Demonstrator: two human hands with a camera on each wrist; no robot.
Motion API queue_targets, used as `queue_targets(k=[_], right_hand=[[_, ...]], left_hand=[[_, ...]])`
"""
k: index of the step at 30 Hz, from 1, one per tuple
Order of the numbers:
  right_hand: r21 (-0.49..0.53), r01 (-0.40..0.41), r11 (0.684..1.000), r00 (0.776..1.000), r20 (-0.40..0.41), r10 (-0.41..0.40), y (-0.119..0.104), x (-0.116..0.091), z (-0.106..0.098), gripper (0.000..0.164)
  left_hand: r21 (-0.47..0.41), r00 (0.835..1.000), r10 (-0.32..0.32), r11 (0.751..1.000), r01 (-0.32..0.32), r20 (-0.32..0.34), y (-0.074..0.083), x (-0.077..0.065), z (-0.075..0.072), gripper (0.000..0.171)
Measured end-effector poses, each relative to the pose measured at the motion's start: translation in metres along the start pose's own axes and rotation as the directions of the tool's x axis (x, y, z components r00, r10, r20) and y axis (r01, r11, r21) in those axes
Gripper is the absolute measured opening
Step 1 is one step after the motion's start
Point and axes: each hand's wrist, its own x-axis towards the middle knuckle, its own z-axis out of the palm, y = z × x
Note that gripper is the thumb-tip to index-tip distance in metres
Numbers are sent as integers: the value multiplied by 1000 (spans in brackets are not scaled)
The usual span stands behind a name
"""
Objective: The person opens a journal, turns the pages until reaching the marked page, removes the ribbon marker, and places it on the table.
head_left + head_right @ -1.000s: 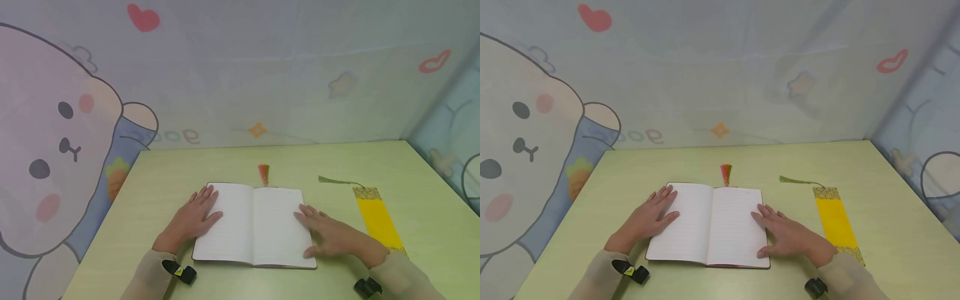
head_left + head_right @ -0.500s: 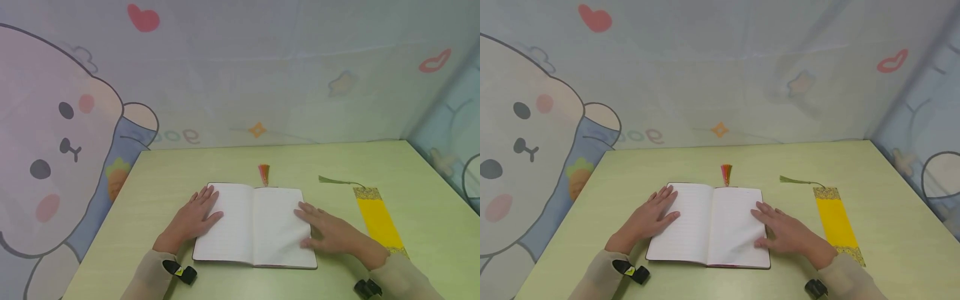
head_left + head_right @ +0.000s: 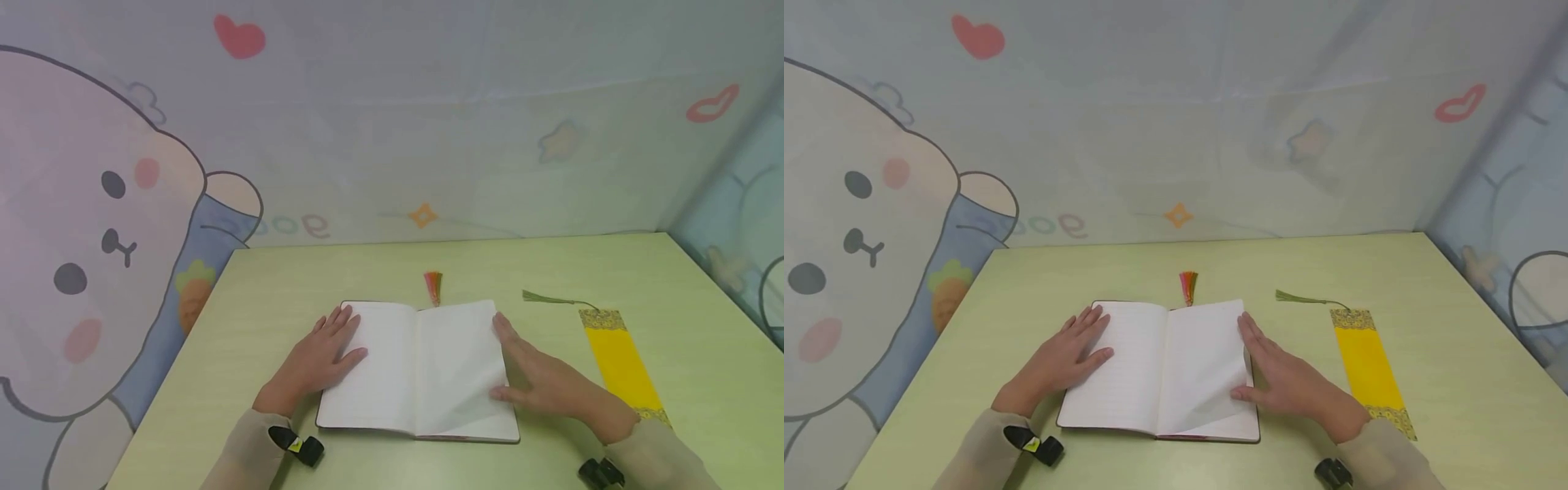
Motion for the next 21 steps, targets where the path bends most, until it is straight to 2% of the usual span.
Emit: queue_targets(k=[7, 13, 21], right_hand=[[27, -16, 999, 1000, -20, 17, -3, 5, 2, 108], [141, -19, 990, 999, -27, 23, -10, 11, 4, 108], [261, 46, 964, 999, -29, -39, -25, 17, 4, 93]], left_hand=[[-2, 1000, 2, 1000, -2, 2, 1, 1, 0, 64], [8, 1000, -4, 1000, 4, 3, 0, 1, 2, 65], [15, 1000, -17, 1000, 16, 19, -2, 2, 4, 66]])
